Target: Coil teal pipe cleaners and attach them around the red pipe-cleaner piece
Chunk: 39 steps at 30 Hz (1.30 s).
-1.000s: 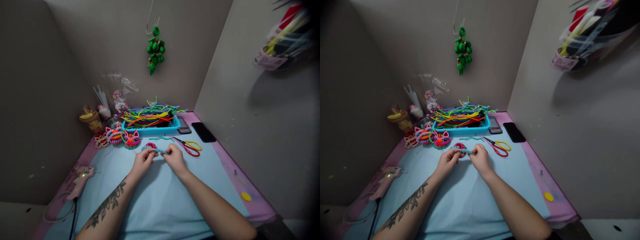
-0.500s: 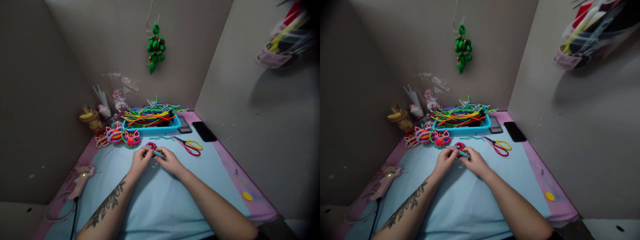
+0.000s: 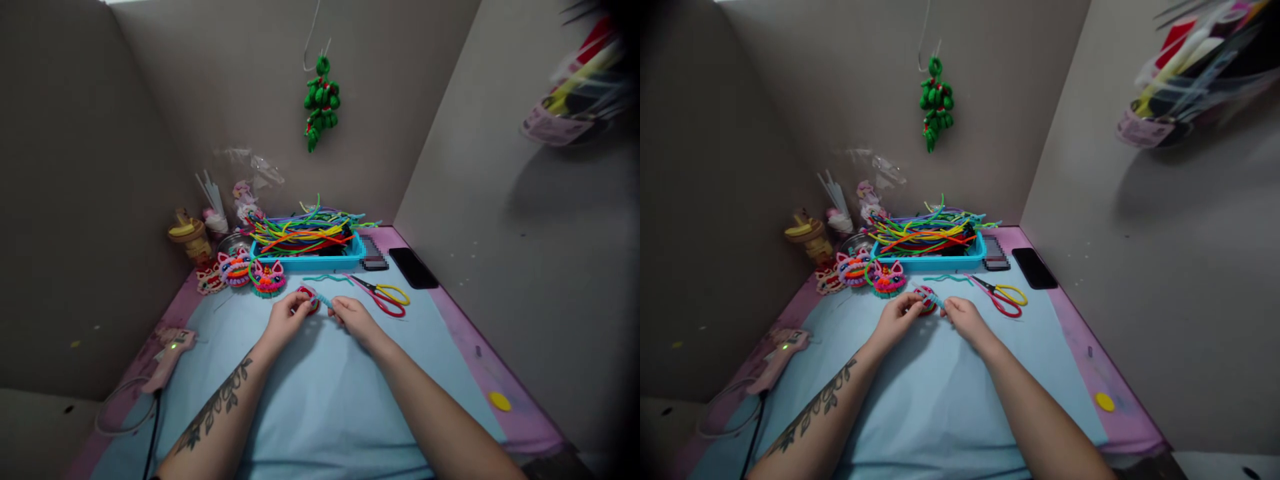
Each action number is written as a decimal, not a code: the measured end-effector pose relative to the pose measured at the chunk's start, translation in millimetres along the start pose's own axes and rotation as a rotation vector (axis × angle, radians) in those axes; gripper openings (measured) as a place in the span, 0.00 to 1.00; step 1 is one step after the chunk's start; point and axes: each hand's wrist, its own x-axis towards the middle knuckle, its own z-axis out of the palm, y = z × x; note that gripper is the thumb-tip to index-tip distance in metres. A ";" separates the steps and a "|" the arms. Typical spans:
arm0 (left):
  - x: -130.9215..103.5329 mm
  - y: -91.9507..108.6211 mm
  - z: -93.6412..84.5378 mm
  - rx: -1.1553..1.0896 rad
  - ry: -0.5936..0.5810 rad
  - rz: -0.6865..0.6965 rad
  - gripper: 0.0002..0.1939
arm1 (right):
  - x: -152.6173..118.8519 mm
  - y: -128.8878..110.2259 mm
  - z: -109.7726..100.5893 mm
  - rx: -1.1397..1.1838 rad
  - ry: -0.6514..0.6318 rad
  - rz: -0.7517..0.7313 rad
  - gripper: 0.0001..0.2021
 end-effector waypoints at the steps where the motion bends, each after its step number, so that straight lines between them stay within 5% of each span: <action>1: -0.1 -0.4 0.4 0.004 -0.019 -0.005 0.12 | -0.2 0.0 0.5 0.005 -0.007 0.001 0.18; 16: -2.3 4.3 -0.9 -0.017 -0.127 0.051 0.13 | -1.1 -4.3 -0.3 0.052 -0.041 0.022 0.18; 39: -3.7 7.2 0.7 -0.091 -0.041 0.035 0.11 | 1.3 4.5 4.6 -0.091 0.108 -0.122 0.09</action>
